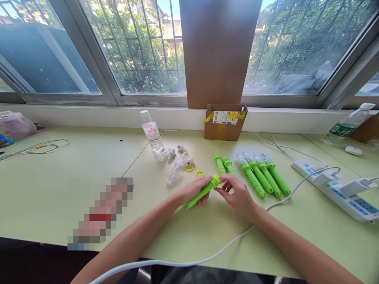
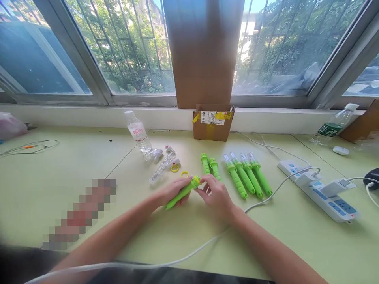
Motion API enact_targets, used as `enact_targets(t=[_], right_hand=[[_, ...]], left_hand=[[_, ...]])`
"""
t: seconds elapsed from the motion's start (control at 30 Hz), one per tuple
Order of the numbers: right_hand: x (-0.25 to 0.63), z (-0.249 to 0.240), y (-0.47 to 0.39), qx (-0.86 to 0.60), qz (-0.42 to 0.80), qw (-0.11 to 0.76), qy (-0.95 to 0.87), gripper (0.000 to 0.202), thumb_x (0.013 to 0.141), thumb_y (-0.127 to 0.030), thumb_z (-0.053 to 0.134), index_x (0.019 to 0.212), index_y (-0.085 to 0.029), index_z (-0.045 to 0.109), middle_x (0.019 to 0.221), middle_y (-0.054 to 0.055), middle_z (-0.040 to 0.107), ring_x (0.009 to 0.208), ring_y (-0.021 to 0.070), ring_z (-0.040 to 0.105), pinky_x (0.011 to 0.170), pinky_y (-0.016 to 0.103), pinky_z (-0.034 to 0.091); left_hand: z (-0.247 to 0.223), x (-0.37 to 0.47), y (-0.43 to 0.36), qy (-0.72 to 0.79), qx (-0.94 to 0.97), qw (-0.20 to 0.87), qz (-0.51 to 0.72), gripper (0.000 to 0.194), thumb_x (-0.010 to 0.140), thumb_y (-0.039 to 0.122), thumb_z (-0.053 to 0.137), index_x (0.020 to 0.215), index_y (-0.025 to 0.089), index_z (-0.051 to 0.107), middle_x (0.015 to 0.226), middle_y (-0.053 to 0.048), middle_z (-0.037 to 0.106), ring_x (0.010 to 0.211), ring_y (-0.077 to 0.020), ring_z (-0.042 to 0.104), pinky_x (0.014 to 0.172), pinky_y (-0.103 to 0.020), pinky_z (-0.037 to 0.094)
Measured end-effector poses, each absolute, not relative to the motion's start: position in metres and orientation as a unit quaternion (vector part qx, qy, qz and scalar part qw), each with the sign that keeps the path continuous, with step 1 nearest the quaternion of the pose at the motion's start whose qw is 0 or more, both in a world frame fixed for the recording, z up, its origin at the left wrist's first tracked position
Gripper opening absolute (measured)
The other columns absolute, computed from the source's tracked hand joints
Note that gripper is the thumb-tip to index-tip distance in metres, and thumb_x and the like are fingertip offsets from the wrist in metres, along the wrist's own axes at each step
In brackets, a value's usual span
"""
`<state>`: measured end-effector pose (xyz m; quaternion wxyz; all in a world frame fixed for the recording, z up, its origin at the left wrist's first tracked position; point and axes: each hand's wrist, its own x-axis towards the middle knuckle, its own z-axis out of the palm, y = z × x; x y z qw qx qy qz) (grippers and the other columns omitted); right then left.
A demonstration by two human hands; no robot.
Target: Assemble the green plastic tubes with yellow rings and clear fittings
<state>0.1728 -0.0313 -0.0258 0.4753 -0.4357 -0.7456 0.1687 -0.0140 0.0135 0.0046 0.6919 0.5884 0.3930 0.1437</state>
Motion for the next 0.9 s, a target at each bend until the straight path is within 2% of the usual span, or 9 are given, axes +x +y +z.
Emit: enact_targets(t=[0.33,0.6,0.9], right_hand=[[0.1725,-0.0264,-0.0316,-0.441,0.173,0.474,-0.742,0.017,0.081,-0.020,0.064,0.094,-0.022,0.052,0.090,0.001,0.059,0.060,0.0107,0.061,0.053,0.024,0.052],[0.1726,-0.0244,-0.0320,-0.442,0.168,0.474,-0.743,0.015,0.084,-0.027,0.062,0.094,-0.023,0.052,0.090,0.003,0.060,0.060,0.0121,0.061,0.050,0.025,0.052],[0.1733,-0.0254,-0.0320,-0.441,0.167,0.474,-0.744,0.016,0.083,-0.026,0.063,0.094,-0.022,0.052,0.089,0.003,0.060,0.060,0.0121,0.061,0.051,0.025,0.053]], left_hand=[[0.0040,-0.0141,0.0135,0.392,0.599,0.685,0.139,0.057,0.083,0.067,0.033,0.060,0.017,0.047,0.042,0.001,0.049,0.031,-0.0085,0.041,0.033,-0.020,0.032],[0.0058,-0.0130,0.0134,0.399,0.591,0.688,0.135,0.056,0.083,0.067,0.034,0.062,0.017,0.047,0.043,0.002,0.050,0.031,-0.0086,0.041,0.033,-0.021,0.031],[0.0088,-0.0133,0.0111,0.388,0.598,0.687,0.141,0.052,0.083,0.067,0.035,0.072,0.018,0.048,0.043,0.004,0.048,0.030,-0.0088,0.040,0.034,-0.021,0.031]])
